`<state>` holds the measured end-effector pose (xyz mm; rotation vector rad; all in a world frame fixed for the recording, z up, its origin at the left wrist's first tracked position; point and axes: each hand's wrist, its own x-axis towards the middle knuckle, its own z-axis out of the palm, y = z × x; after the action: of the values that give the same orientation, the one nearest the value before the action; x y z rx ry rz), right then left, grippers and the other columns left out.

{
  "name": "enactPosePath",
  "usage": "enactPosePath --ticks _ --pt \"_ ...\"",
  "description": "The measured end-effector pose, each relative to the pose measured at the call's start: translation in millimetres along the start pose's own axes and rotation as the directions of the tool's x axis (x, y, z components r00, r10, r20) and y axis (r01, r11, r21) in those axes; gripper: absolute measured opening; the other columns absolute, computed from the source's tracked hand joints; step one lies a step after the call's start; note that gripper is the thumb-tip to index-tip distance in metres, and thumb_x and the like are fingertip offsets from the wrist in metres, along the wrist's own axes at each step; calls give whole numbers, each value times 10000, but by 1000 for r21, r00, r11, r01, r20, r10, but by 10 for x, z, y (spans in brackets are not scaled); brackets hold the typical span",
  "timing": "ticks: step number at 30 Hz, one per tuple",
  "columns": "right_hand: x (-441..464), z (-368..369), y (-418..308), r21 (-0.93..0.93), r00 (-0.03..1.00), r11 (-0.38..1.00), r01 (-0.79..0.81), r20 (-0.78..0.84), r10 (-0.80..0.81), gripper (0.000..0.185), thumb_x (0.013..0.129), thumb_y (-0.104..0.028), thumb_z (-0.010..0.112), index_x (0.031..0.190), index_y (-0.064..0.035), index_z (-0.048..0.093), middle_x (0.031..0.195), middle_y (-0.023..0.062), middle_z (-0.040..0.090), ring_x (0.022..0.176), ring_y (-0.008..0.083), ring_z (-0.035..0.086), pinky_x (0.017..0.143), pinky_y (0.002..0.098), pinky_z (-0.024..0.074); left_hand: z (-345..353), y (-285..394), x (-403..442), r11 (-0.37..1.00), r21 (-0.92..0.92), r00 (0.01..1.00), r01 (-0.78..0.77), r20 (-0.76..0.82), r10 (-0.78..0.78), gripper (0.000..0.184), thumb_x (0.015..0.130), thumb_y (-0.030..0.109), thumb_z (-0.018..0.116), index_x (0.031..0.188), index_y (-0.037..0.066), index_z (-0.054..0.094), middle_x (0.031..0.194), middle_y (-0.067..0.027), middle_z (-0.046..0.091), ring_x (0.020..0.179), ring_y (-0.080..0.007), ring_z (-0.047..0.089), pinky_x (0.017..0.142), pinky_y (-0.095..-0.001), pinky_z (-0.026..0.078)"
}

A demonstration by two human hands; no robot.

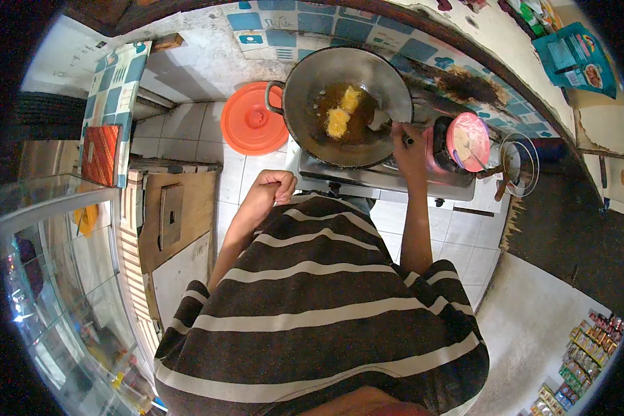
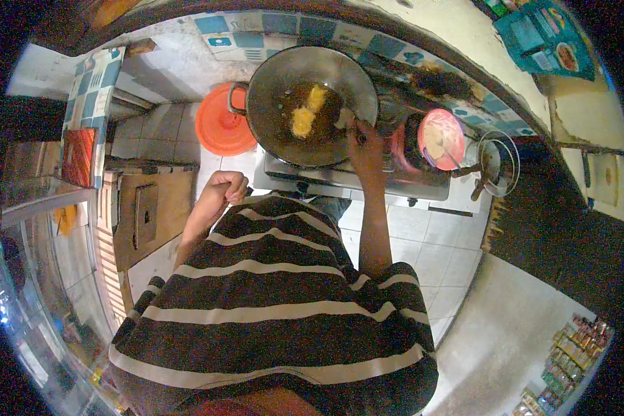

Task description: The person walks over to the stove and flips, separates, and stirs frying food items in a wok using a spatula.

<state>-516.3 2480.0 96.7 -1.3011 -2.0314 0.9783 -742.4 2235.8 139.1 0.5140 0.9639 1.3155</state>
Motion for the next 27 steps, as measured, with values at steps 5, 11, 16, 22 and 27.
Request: enactPosePath --ticks 5,11,16,22,27 --pt "-15 35 8 54 998 997 -63 -21 64 390 897 -351 596 1010 17 656 983 218 657 958 337 621 877 376 463 -9 -17 3 1000 -17 1000 -1 4 1 261 750 -89 402 557 86 386 558 6 382 505 -67 303 468 -213 220" --pt "-34 -57 -98 4 1000 1000 3 -18 -3 383 888 -356 607 981 12 660 956 209 664 944 340 626 877 378 467 23 -3 -15 1000 -20 1000 1 -25 -1 242 720 -92 392 556 83 356 548 19 355 504 -55 282 465 -217 200" --pt "4 117 267 -8 998 998 -65 -24 64 319 892 -288 599 991 9 661 962 193 672 934 310 638 880 364 469 30 5 -14 1000 -11 1000 -4 -13 4 236 713 -89 391 556 83 354 548 19 355 505 -58 281 466 -220 198" --pt "-110 -81 -121 47 996 996 80 -40 -78 270 902 -244 582 982 -1 669 964 182 676 932 274 641 870 350 472 35 -10 -31 1000 1 999 -31 -19 31 225 703 -85 390 559 84 348 549 21 348 507 -58 274 467 -221 193" --pt "-101 -65 -110 -46 1000 999 25 -7 -26 266 901 -242 587 977 -1 668 958 182 676 904 273 643 828 356 483 7 -17 -29 1000 -9 1000 0 -19 0 253 741 -79 398 547 83 375 551 3 385 498 -68 304 467 -216 218"
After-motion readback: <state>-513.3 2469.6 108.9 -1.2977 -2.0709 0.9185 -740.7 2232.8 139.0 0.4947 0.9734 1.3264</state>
